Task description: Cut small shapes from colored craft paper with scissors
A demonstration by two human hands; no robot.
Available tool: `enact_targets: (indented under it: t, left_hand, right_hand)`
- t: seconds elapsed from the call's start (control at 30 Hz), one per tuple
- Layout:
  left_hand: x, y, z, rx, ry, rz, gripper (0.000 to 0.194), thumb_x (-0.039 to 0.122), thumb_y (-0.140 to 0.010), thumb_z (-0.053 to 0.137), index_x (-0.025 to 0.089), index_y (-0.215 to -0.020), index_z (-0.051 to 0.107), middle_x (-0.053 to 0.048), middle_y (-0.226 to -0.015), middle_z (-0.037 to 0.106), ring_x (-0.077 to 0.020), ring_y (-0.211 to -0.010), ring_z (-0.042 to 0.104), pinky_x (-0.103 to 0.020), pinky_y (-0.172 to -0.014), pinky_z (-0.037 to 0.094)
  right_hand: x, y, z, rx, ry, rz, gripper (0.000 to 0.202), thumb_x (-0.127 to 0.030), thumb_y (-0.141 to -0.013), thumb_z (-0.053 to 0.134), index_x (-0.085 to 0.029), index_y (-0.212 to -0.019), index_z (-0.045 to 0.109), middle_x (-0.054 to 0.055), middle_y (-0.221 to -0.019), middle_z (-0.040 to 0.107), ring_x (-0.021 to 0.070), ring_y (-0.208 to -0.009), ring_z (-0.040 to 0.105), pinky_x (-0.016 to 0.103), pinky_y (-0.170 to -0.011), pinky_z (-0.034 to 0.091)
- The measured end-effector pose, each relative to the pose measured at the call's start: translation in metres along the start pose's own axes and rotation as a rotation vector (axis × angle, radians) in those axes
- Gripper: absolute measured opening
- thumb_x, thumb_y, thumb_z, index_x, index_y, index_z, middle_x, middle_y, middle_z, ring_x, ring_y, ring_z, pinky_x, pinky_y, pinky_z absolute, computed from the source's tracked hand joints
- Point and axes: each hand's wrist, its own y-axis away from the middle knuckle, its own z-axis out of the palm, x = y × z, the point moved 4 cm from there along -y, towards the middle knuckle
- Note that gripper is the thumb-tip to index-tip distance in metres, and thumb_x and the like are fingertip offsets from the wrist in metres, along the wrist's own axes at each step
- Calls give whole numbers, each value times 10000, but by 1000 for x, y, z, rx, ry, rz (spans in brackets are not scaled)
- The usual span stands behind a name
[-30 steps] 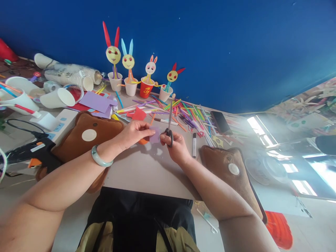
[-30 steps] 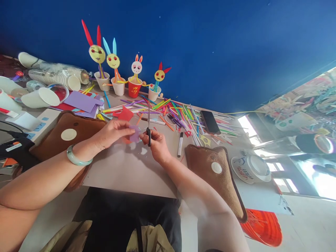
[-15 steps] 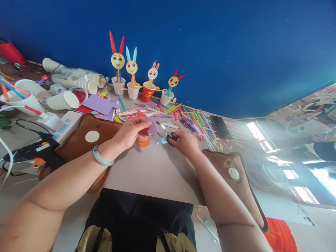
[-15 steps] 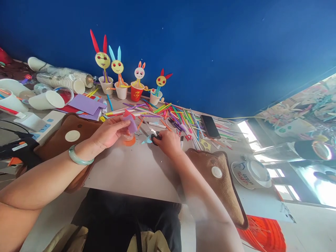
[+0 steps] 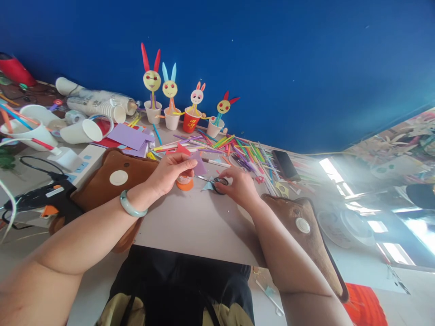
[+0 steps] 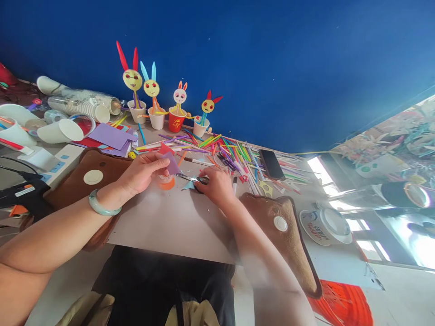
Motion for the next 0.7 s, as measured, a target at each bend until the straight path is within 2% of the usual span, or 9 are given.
enact_targets:
  t: [0.07, 0.13, 0.23, 0.33, 0.4, 0.5, 0.6, 0.7]
  left_hand:
    - [1, 2, 1, 4, -70, 33, 294, 404, -684, 841, 150, -693, 691, -1, -587, 635, -107, -566, 601, -205, -512, 453]
    - [2, 4, 4, -21, -164, 82, 267, 400, -709, 827, 158, -752, 722, -4, -629, 652, -115, -605, 623, -206, -530, 468]
    - [4, 7, 10, -112, -263, 211, 222, 374, -755, 797, 163, -790, 739, -18, -736, 689, -111, -654, 631, -224, -608, 513]
    - [5, 9, 14, -196, -280, 293, 216, 368, -777, 776, 156, -776, 735, -44, -865, 714, -106, -672, 628, -238, -650, 528]
    - [1, 7, 12, -190, -299, 245, 247, 389, -761, 788, 163, -848, 739, -52, -912, 722, -114, -690, 639, -235, -640, 524]
    - [-6, 4, 8, -127, -298, 39, 394, 454, -728, 803, 180, -996, 714, -44, -899, 728, -133, -701, 666, -223, -605, 513]
    - [-10, 5, 8, -105, -194, -183, 487, 610, -797, 670, 130, -876, 703, -70, -799, 728, -140, -627, 665, -257, -615, 529]
    - [-11, 8, 12, -153, -108, -304, 647, 726, -827, 532, 103, -801, 704, -107, -747, 729, -158, -591, 668, -299, -639, 545]
  right_hand:
    - [-10, 5, 2, 46, -292, -35, 230, -395, -748, 781, -199, -853, 722, 56, -853, 739, 202, -762, 654, 319, -693, 506]
    - [-23, 12, 9, 15, -554, -70, 333, -502, -778, 750, -193, -897, 713, 53, -819, 741, 174, -673, 638, 303, -626, 519]
    - [-39, 23, 15, 123, -632, -126, 298, -474, -796, 754, -195, -878, 688, 34, -764, 726, 155, -641, 628, 285, -603, 515]
    - [-47, 31, 13, 299, -492, -255, 137, -309, -894, 660, -206, -805, 655, 16, -724, 705, 131, -606, 605, 265, -563, 469]
    - [-49, 35, 7, 428, -327, -401, 117, -221, -910, 618, -211, -796, 639, 15, -718, 703, 129, -597, 597, 280, -585, 455]
    - [-47, 37, -1, 597, -19, -604, 80, -179, -893, 627, -225, -829, 640, 16, -720, 711, 146, -626, 610, 320, -657, 432]
    - [-43, 36, -6, 644, 233, -699, 55, -215, -903, 636, -237, -855, 650, 8, -733, 711, 145, -627, 591, 339, -691, 392]
    - [-44, 38, -6, 661, 367, -764, 45, -222, -913, 634, -237, -878, 657, -1, -741, 707, 135, -608, 560, 343, -707, 368]
